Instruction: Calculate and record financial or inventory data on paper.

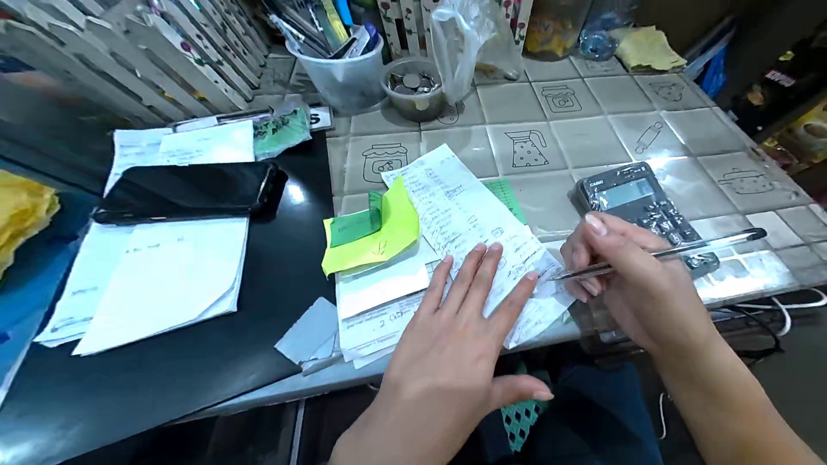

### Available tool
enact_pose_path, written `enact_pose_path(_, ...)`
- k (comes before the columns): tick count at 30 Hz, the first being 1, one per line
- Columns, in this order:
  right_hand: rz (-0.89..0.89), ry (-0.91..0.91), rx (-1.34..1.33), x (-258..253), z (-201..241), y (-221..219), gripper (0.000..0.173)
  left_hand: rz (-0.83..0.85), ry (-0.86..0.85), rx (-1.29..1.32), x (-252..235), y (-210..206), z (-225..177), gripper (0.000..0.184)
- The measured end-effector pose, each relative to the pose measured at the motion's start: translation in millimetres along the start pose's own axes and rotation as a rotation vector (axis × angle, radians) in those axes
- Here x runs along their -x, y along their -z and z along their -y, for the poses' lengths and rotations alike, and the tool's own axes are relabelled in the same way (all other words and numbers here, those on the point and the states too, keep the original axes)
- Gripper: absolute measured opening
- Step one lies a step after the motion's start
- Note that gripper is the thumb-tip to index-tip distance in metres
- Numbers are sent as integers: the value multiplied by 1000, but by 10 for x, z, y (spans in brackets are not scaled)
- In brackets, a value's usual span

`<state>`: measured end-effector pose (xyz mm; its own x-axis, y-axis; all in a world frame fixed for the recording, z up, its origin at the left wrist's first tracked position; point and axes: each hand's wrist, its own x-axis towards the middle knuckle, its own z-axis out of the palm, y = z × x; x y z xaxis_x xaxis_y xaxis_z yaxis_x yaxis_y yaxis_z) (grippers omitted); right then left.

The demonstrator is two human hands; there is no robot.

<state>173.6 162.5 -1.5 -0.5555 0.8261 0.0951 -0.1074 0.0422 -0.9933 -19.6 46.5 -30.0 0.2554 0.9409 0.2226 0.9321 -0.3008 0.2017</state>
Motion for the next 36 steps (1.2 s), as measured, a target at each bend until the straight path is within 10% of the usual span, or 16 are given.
enact_pose_path(15, 61, 227, 714, -415, -45, -68, 24, -48, -61, 66, 136, -35, 84, 85)
enact_pose_path(36, 8, 216, 680, -237, 9, 18, 22, -35, -63, 68, 139, -29, 83, 83)
